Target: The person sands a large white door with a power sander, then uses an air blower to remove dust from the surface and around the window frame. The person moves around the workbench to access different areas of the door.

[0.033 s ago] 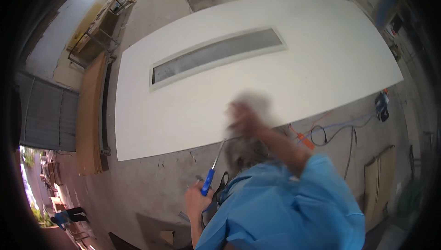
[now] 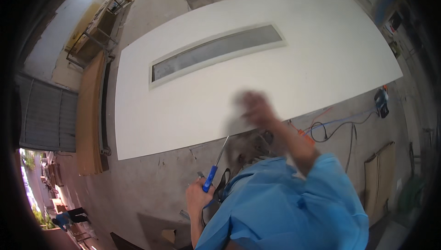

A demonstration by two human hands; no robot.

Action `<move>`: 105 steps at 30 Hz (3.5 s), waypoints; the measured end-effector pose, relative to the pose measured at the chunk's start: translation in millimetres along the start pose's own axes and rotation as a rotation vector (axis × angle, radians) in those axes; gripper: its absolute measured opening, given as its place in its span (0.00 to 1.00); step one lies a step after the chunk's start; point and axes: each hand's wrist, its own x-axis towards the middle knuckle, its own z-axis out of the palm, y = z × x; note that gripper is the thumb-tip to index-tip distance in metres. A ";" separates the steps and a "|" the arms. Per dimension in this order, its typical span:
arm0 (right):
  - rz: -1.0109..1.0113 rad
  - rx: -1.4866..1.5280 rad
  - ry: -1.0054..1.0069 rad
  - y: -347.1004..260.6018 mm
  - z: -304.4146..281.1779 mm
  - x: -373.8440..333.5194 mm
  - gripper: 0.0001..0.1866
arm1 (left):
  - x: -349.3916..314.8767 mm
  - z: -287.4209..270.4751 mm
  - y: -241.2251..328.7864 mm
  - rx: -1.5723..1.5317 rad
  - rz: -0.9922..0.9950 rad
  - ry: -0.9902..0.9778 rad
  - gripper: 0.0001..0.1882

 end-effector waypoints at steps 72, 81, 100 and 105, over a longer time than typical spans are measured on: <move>0.466 1.370 -0.373 -0.6 -156.7 166.0 0.22 | 86.1 74.7 -27.0 -1.212 -0.794 1.060 0.29; 0.488 0.846 -0.064 11.3 -188.7 48.7 0.16 | 97.7 75.8 -56.5 -0.793 -0.574 0.807 0.08; 0.356 0.261 -0.475 121.5 -158.8 144.8 0.18 | 336.2 80.5 26.8 0.026 0.212 0.673 0.18; 0.415 0.256 -0.529 167.1 -170.8 139.4 0.17 | 348.0 92.0 27.1 0.153 0.163 0.650 0.18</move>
